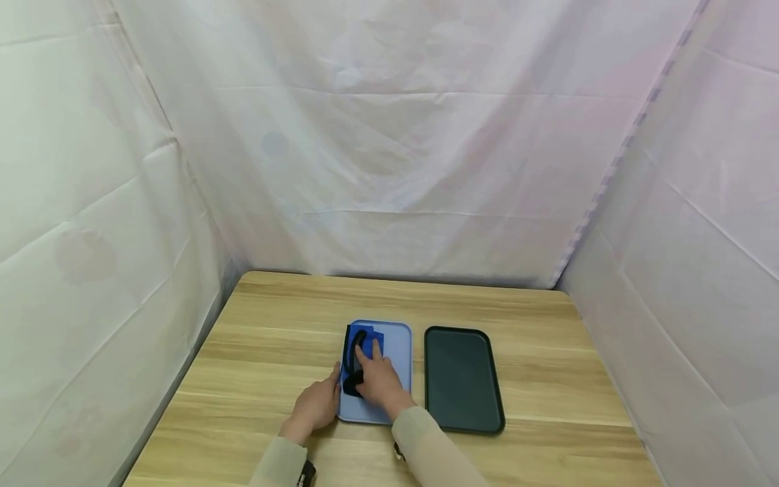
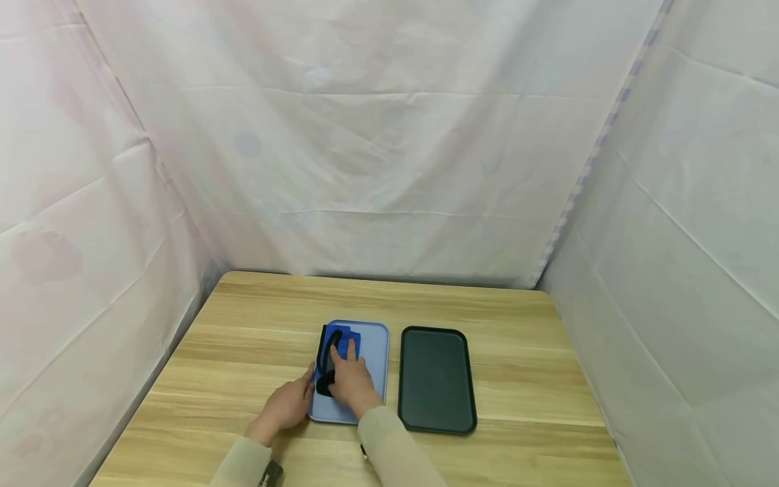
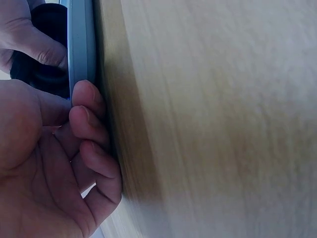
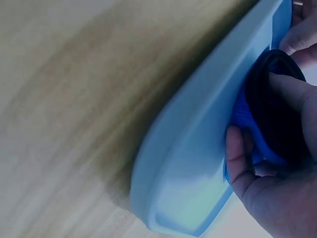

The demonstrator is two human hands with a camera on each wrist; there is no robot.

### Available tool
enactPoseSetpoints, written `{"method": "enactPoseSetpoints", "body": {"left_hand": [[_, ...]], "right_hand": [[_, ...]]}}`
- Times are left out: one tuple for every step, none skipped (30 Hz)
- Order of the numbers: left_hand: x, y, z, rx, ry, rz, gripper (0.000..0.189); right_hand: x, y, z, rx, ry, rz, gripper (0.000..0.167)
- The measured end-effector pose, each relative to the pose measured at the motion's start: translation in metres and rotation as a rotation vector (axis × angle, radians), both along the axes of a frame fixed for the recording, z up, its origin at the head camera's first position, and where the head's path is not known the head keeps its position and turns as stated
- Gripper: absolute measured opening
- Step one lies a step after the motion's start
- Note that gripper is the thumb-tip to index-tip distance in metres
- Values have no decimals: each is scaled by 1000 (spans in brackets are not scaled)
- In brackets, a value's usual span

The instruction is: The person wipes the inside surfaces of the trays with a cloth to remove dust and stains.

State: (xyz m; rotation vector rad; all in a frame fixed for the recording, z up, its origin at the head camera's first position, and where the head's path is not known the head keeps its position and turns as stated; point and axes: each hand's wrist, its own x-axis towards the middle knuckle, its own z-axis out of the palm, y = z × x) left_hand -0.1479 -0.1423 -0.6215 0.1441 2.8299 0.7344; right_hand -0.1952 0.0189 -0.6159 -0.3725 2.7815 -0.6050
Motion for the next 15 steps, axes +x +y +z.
{"method": "enactPoseSetpoints", "body": {"left_hand": [[0, 0, 0, 2, 0, -1, 54], [0, 0, 0, 3, -1, -2, 54], [0, 0, 0, 5, -4, -1, 54], [0, 0, 0, 7, -4, 0, 54], [0, 0, 1, 9, -5, -1, 54], [0, 0, 1, 11, -7, -2, 54], [0, 0, 0, 12, -8, -2, 55], [0, 0, 1, 13, -8, -2, 54], [0, 0, 1, 15, -9, -2, 54], [0, 0, 1, 16, -9, -3, 54], [0, 0, 1, 16, -9, -3, 54], [0, 0, 1, 18, -7, -3, 54], [0, 0, 1, 19, -7, -2, 54], [1, 0, 2, 20, -7, -2, 55], [1, 0, 2, 21, -6, -2, 55]], "right_hand": [[2, 0, 0, 1, 2, -1, 88], [3, 0, 1, 0, 3, -3, 88], [5, 0, 1, -1, 5, -3, 88], [7, 0, 2, -5, 6, -6, 88], [9, 0, 2, -5, 4, -9, 88], [11, 0, 2, -3, 3, -11, 88], [13, 0, 2, -3, 6, -11, 88], [14, 0, 2, -4, 9, -10, 88], [16, 0, 2, -2, 11, -8, 89], [18, 0, 2, 1, 17, -5, 89], [20, 0, 2, 4, 19, -1, 89], [21, 0, 1, 3, 20, 2, 89], [23, 0, 1, 1, 23, 5, 89], [25, 0, 1, -3, 22, 6, 89], [26, 0, 1, -5, 22, 8, 89]]}}
